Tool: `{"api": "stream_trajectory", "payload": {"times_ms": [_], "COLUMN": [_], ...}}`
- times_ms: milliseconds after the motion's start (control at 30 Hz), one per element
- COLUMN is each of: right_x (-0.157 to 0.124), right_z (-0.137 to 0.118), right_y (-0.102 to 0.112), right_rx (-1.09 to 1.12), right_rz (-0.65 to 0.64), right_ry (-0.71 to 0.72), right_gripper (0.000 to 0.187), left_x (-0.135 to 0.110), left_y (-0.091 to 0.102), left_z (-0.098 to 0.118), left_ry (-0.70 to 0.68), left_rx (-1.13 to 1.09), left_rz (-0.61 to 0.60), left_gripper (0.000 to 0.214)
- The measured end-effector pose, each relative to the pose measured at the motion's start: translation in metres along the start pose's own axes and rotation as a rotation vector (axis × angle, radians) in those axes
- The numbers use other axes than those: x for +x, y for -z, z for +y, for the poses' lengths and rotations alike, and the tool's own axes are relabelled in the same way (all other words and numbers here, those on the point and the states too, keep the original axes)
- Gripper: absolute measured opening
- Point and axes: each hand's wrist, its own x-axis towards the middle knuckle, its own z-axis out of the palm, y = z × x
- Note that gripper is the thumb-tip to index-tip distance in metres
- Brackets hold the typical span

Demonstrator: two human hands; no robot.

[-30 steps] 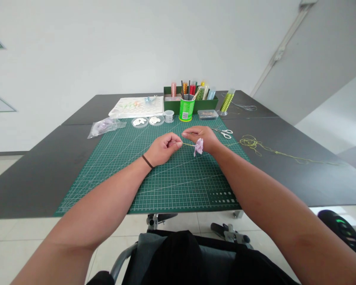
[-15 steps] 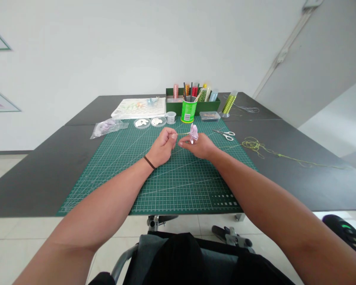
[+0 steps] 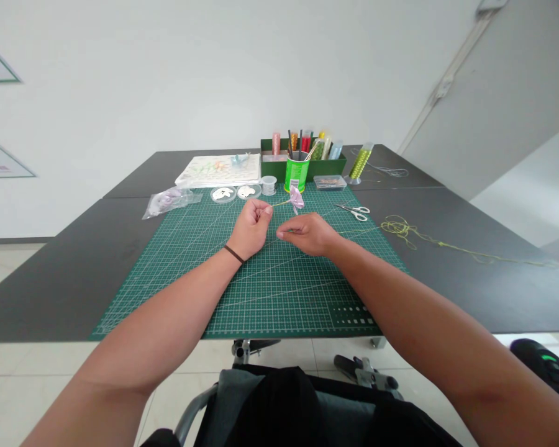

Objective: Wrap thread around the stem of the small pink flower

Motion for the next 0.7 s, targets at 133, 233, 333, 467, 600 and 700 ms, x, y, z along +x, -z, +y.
{"api": "stream_trajectory", "payload": {"times_ms": [133,233,333,467,600,700], "right_x": [-0.002,-0.004,-0.006,-0.007,-0.01,-0.011], "right_z": [-0.008,-0.013,-0.017,-0.019,-0.018,-0.015], "right_y": [0.003,0.005,0.007,0.008,0.009,0.011], "right_rx": [-0.04,-0.072,-0.115,-0.18,-0.26,-0.309], "right_rz": [-0.01,-0.01,0.007,0.075,0.181,0.247], "right_ry": [0.041,0.068,0.085,0.125,0.192,0.25], "right_gripper": [0.023,0.025,0.026,0.028,0.029,0.03], "left_x": [-0.001,-0.002,-0.002,-0.002,-0.002,-0.002], "left_y": [0.002,0.002,0.002,0.002,0.004,0.005], "left_z": [0.005,0.007,0.007,0.007,0.008,0.008], "left_ry": [0.017,0.0,0.008,0.023,0.007,0.026], "left_rx": [0.104,0.166,0.2,0.225,0.266,0.294], "left_rz": [0.04,0.052,0.053,0.047,-0.008,-0.038], "left_gripper": [0.009,0.006,0.006,0.007,0.008,0.01]}}
